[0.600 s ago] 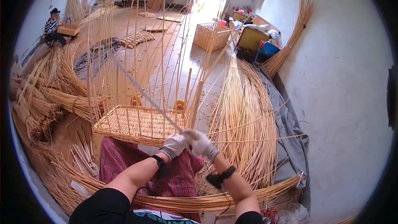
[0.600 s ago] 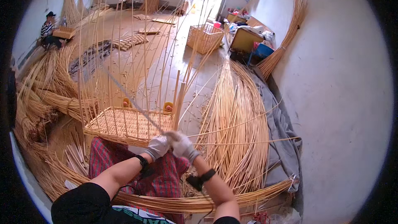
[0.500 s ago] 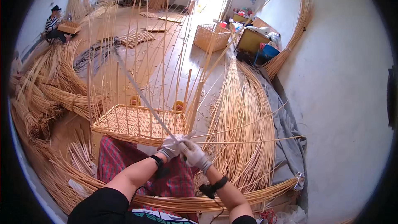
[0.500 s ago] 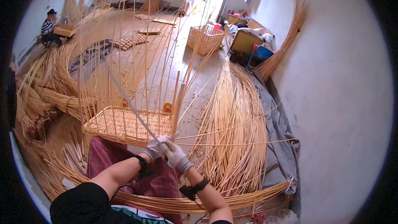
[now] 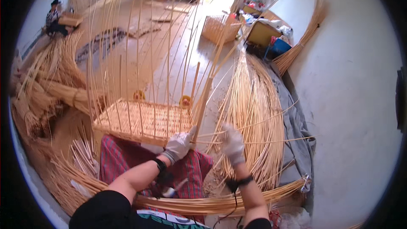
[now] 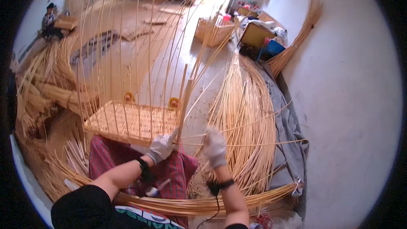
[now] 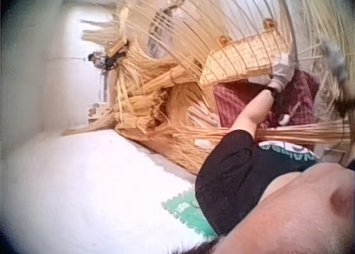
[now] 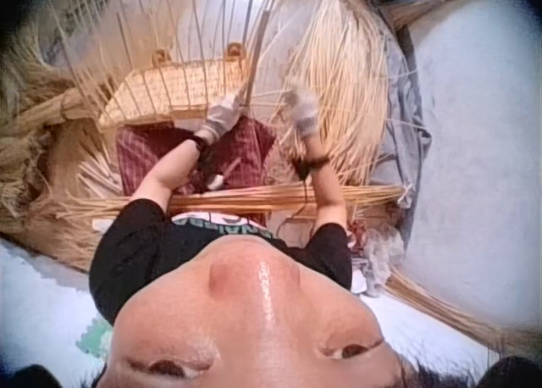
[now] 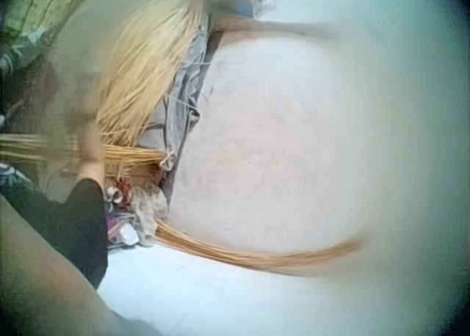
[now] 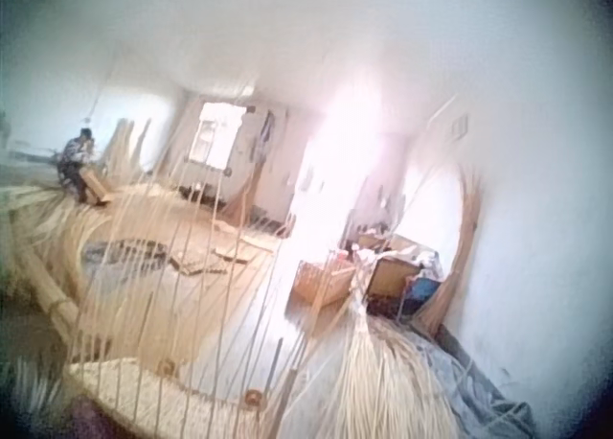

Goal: The recorder is weaving a wicker basket using long wooden or reed strips, measuring its dimensions with a tape measure.

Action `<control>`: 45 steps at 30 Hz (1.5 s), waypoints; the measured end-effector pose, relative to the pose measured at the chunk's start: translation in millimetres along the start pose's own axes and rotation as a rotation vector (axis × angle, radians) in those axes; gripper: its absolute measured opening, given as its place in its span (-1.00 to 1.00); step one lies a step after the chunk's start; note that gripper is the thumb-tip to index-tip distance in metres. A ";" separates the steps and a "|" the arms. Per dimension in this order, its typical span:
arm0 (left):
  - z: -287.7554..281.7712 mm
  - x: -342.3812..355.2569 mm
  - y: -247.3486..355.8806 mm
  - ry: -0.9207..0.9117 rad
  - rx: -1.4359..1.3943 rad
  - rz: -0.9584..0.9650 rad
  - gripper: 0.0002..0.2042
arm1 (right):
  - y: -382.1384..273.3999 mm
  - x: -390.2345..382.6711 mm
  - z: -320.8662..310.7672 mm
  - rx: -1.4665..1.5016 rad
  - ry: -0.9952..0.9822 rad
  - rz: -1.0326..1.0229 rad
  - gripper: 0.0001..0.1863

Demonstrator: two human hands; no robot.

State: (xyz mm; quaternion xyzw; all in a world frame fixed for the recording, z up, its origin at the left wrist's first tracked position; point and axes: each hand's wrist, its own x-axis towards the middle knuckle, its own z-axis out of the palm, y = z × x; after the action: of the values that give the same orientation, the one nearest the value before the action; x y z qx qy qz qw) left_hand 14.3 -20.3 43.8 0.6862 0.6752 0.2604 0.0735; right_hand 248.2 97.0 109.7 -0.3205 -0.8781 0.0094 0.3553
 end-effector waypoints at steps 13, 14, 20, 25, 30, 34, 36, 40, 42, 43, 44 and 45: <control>0.8 5.7 -1.8 0.058 -0.019 0.017 -0.16 | 60.2 -15.3 16.4 -0.320 -0.360 0.255 -0.54; -1.4 5.6 0.0 0.066 -0.039 0.011 -0.19 | 52.6 -8.5 -1.1 -0.304 -0.411 0.227 -0.56; 0.7 3.4 0.1 0.038 -0.076 -0.062 -0.19 | -16.4 13.4 -73.6 -0.405 -0.360 -0.279 -0.79; 9.1 0.3 -4.1 0.193 -0.102 0.028 -0.23 | -115.3 42.3 -19.5 -0.708 0.094 -1.396 -0.96; -1.9 -7.6 -7.0 0.330 -0.331 0.117 -0.39 | -147.8 68.7 56.1 -0.616 0.096 -1.493 -0.83; -9.5 -14.6 -12.5 0.419 -0.725 0.081 -0.49 | -120.2 58.7 61.5 0.284 -0.312 -0.529 -0.67; -9.0 -18.3 -20.0 0.370 -1.046 -0.018 -0.52 | -109.0 47.5 59.1 0.426 -0.268 0.144 -0.59; -17.2 -31.5 -46.9 0.340 -1.659 -0.302 -0.63 | -98.0 37.3 56.2 0.393 -0.588 0.735 -0.42; -27.3 -37.9 -61.8 0.448 -1.798 -0.532 -0.65 | -93.2 39.1 57.5 0.380 -0.577 0.682 -0.36; -33.8 -38.6 -67.3 0.449 -1.798 -0.532 -0.65 | -91.0 40.5 58.3 0.314 -0.637 0.679 -0.30; -42.1 -39.9 -71.6 0.393 -1.681 -0.541 -0.65 | -88.1 43.3 59.1 0.408 -0.635 0.683 -0.24; -49.4 -36.2 -72.6 0.343 -1.538 -0.638 -0.65 | -86.3 45.0 60.3 0.421 -0.671 0.671 -0.24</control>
State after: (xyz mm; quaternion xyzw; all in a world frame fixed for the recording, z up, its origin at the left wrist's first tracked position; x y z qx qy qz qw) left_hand -71.1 -62.0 43.7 0.1733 0.4733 0.7140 0.4859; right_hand 137.8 66.8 113.6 -0.4852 -0.7719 0.4013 0.0882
